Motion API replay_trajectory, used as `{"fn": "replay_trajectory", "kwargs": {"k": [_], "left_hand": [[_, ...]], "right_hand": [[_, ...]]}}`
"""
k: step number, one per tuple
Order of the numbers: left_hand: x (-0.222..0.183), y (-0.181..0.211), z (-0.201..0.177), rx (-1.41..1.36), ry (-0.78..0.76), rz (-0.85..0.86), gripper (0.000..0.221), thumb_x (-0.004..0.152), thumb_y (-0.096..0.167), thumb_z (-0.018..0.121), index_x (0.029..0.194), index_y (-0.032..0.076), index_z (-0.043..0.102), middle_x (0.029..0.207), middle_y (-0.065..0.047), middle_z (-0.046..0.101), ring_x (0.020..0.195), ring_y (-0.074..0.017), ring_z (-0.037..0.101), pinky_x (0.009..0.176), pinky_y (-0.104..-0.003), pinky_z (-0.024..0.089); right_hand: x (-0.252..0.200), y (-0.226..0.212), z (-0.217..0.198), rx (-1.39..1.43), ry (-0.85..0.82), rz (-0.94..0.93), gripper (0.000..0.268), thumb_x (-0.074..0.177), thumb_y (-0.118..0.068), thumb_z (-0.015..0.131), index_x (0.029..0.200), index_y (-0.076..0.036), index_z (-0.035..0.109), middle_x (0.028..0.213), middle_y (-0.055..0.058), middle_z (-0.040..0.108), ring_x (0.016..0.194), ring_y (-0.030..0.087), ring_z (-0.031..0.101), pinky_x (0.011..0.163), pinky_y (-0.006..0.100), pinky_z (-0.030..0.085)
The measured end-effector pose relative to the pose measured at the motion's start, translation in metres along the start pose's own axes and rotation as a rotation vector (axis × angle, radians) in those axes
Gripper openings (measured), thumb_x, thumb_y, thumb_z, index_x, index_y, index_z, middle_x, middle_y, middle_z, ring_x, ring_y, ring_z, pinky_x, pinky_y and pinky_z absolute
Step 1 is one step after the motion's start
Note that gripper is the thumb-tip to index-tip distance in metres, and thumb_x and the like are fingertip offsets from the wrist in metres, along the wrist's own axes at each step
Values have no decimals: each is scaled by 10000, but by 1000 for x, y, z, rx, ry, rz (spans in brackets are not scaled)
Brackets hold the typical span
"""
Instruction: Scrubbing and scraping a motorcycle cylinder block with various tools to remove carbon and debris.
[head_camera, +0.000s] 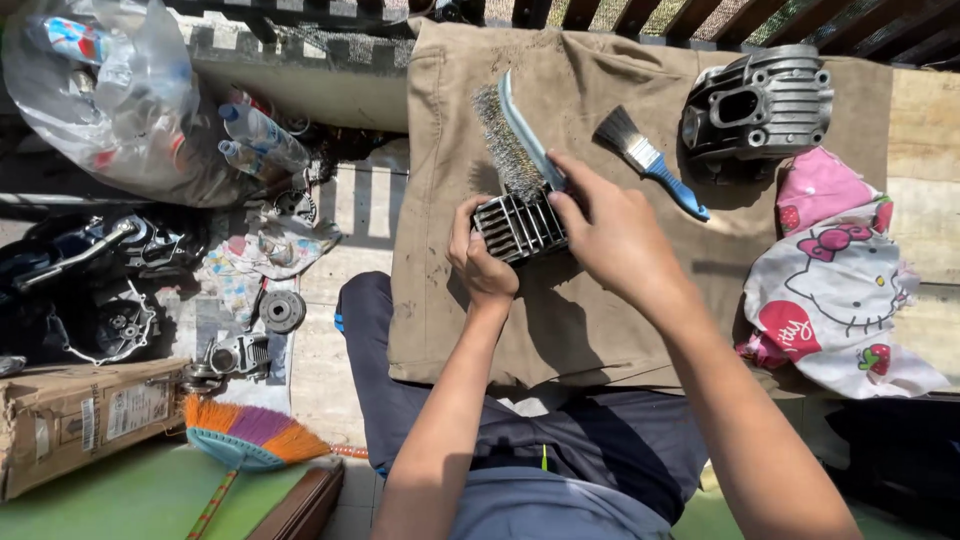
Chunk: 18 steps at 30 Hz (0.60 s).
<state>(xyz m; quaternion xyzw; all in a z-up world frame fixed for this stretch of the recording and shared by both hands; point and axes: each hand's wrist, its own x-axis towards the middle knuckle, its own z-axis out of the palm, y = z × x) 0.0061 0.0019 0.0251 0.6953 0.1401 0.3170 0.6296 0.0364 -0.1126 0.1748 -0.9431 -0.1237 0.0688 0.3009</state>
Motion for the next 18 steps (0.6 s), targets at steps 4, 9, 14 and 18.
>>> {"fn": "replay_trajectory", "kwargs": {"k": [4,9,14,18], "left_hand": [[-2,-1,-2,-27,-13,-5,518,850,305,262,1125,38,610,921,-157,703,719,-286,590,722,-392,504],[0,-4,0,-12,-12,31,524,877,343,245,1113,40,601,874,-143,652,714,-262,549,694,-399,471],[0,3,-1,-14,-21,15,526,872,333,245,1112,35,605,874,-142,676,708,-267,578,692,-404,484],[0,3,-2,7,-36,-6,512,854,312,264,1102,23,606,883,-162,699,690,-290,593,681,-408,490]], "right_hand": [[-62,-13,-31,17,-26,32,504,940,-138,618,1443,-142,592,1011,115,789,661,244,725,564,373,519],[-110,-7,-16,-24,-88,180,548,906,-155,656,1445,-209,576,812,34,828,552,221,759,580,361,565],[-100,-5,9,76,-25,257,558,914,-141,643,1460,-215,551,837,58,819,603,210,759,578,371,546],[-95,-5,14,129,-26,348,575,907,-163,640,1464,-268,545,848,18,829,611,212,758,615,369,554]]}}
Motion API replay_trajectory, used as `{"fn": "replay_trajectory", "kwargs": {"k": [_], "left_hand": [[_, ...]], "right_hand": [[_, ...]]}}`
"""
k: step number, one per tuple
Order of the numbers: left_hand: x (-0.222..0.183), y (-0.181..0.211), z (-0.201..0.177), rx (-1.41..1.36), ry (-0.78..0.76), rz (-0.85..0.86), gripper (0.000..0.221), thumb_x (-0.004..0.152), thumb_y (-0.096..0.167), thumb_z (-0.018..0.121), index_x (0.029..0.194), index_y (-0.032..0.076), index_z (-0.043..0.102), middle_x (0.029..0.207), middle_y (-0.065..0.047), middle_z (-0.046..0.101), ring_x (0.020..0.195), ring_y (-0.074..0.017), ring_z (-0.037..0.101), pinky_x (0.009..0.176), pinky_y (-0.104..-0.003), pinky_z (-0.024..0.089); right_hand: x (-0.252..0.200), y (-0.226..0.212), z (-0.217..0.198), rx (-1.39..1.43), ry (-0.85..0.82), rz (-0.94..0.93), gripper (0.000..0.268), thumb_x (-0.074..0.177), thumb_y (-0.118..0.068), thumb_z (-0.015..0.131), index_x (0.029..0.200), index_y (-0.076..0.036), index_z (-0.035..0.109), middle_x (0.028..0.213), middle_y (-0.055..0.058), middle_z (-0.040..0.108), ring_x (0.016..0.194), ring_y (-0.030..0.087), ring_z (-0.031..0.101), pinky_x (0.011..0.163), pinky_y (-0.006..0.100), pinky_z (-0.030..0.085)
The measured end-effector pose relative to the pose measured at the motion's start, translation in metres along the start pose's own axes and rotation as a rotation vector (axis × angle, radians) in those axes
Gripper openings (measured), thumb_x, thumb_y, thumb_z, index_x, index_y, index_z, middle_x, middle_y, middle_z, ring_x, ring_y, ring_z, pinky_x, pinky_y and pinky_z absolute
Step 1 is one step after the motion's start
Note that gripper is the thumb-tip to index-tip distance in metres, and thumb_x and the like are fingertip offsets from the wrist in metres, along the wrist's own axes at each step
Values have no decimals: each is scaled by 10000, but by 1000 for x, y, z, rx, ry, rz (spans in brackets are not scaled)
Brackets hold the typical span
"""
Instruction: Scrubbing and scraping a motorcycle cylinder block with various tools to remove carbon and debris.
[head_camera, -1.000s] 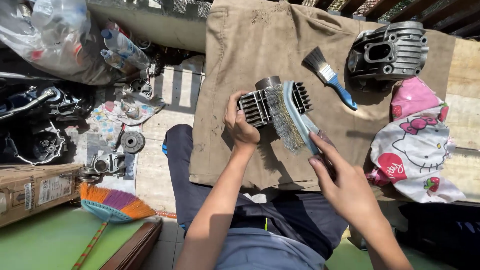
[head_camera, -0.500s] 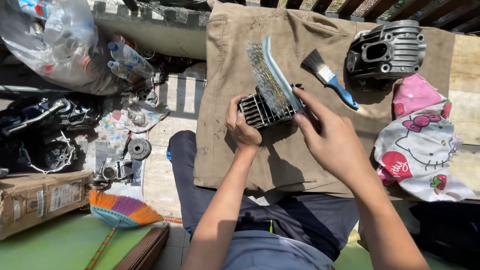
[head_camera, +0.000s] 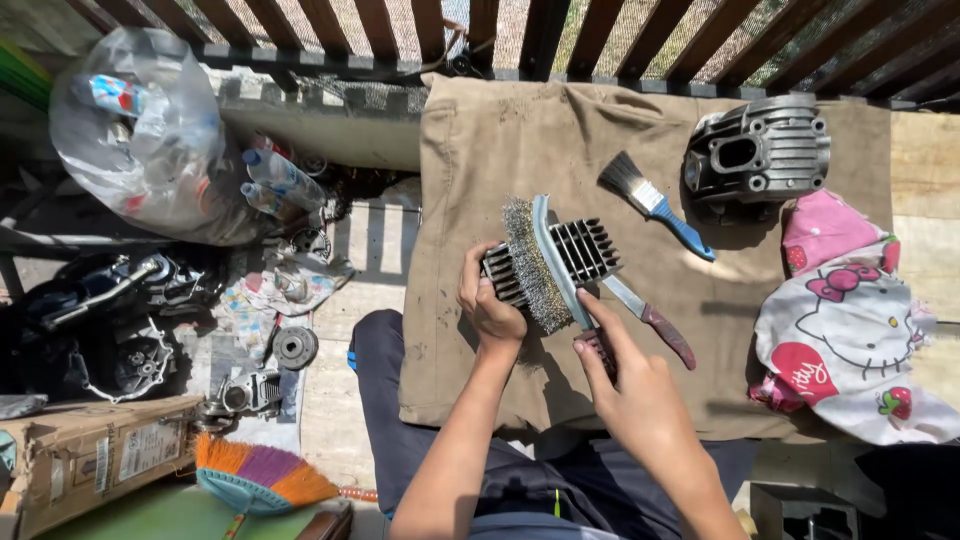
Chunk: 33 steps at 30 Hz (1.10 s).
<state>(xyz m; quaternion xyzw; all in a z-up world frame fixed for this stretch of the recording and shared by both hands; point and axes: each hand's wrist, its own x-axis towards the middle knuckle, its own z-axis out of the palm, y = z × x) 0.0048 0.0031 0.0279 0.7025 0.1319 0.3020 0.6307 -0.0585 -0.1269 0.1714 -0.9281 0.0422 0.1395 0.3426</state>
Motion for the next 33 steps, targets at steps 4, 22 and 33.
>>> {"fn": "replay_trajectory", "kwargs": {"k": [4,22,33], "left_hand": [[1,-3,0,17,10,7,515,856,307,258,1087,17,615,926,-183,706,735,-314,617,716,-418,506],[3,-18,-1,102,-6,83,558,891,488,296,1126,140,664,964,-170,699,948,-417,691,890,-470,533],[6,-25,0,113,62,135,523,892,443,302,1098,141,675,919,-143,671,885,-355,685,853,-413,537]], "right_hand": [[8,-1,2,8,12,-41,559,912,-174,628,1458,-262,548,926,21,840,696,211,802,620,373,576],[12,31,-63,415,224,-6,499,1007,-76,567,1495,-178,582,534,189,559,370,256,509,378,354,428],[70,25,-27,-160,0,-77,443,1004,-326,572,1447,-322,575,1079,101,775,995,441,713,889,567,546]]}}
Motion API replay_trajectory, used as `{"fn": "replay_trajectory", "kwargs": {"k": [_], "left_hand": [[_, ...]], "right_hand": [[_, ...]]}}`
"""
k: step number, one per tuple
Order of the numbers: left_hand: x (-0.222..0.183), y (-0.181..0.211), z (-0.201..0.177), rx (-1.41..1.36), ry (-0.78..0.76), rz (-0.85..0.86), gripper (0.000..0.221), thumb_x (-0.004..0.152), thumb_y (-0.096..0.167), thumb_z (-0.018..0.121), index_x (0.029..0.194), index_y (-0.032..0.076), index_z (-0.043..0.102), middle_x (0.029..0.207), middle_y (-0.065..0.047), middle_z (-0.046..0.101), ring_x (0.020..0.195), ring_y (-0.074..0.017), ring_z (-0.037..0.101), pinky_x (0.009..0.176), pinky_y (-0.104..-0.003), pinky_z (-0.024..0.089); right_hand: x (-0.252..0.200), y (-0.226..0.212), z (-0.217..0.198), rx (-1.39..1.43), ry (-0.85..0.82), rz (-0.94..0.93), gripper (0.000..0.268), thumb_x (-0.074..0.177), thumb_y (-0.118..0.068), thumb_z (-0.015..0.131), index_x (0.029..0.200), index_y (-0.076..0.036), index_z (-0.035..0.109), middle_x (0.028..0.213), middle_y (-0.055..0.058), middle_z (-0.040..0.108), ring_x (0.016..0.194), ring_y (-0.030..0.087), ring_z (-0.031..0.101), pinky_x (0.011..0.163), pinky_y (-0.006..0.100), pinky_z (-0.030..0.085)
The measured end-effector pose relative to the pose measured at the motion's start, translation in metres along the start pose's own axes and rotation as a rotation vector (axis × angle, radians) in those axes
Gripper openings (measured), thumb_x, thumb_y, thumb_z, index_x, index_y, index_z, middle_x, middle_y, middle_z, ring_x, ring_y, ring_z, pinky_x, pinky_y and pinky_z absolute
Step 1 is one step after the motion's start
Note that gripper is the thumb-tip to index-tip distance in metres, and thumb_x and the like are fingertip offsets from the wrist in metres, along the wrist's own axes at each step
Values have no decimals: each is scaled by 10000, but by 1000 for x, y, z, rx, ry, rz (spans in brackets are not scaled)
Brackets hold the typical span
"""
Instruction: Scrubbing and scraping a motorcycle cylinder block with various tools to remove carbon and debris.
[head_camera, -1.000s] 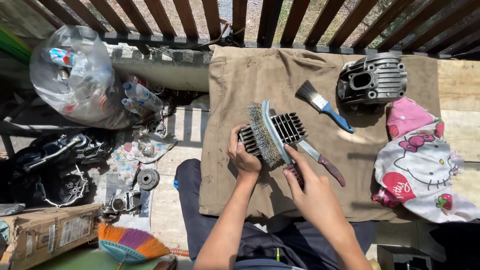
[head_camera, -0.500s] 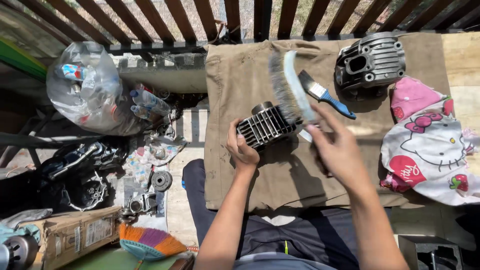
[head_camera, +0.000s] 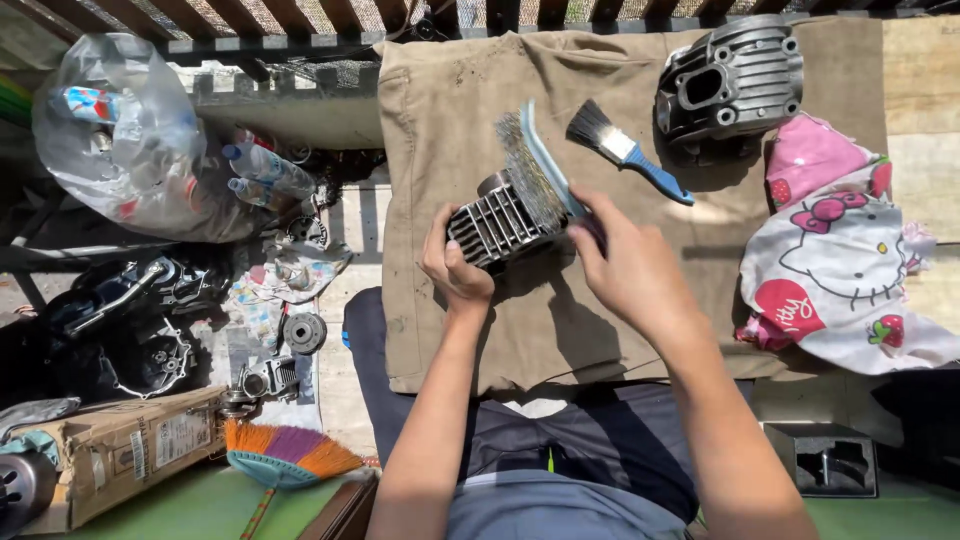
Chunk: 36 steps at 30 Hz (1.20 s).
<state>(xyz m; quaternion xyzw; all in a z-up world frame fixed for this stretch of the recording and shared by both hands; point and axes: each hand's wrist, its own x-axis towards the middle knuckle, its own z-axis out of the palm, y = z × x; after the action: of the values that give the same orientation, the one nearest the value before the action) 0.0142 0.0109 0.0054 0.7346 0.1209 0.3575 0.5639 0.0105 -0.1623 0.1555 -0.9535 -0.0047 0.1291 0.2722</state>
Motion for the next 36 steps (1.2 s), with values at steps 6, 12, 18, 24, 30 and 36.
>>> {"fn": "replay_trajectory", "kwargs": {"k": [6,12,18,24,30,36], "left_hand": [[-6,-12,-5,25,-47,4,573,911,470,279,1123,115,676,965,-155,690,932,-363,697,882,-409,539],[0,17,-20,53,-200,-93,662,982,531,286,1207,13,631,1060,-277,682,1037,-490,660,923,-554,508],[42,78,-40,215,-434,73,561,986,447,419,1301,-4,529,1308,-183,577,1233,-348,543,1071,-441,390],[40,95,4,606,-645,226,581,940,402,569,1371,16,527,1411,-170,530,1356,-333,433,1142,-504,255],[23,83,0,692,-681,270,926,786,722,667,1294,-43,555,1309,-202,567,1156,-353,508,964,-479,377],[-6,70,-26,612,-538,363,868,681,518,908,1318,46,554,1275,-162,508,1154,-338,510,1009,-457,415]], "right_hand": [[43,-7,-3,380,10,55,354,970,-275,601,1312,-343,665,520,82,629,356,245,617,360,318,507],[-34,39,-31,453,182,131,546,975,-169,614,1511,-259,560,582,240,619,523,339,615,545,431,479],[-80,108,-7,441,326,123,553,955,-37,623,1500,-2,539,837,99,625,626,163,529,567,274,420],[-90,126,32,585,428,89,602,970,46,585,1559,0,471,1069,104,654,797,142,558,714,246,459],[-108,132,70,449,537,41,600,930,13,667,1511,-13,519,1073,149,737,797,178,645,722,291,511],[-117,138,73,459,572,47,568,925,43,679,1474,42,535,1076,161,734,796,178,649,723,292,515]]}}
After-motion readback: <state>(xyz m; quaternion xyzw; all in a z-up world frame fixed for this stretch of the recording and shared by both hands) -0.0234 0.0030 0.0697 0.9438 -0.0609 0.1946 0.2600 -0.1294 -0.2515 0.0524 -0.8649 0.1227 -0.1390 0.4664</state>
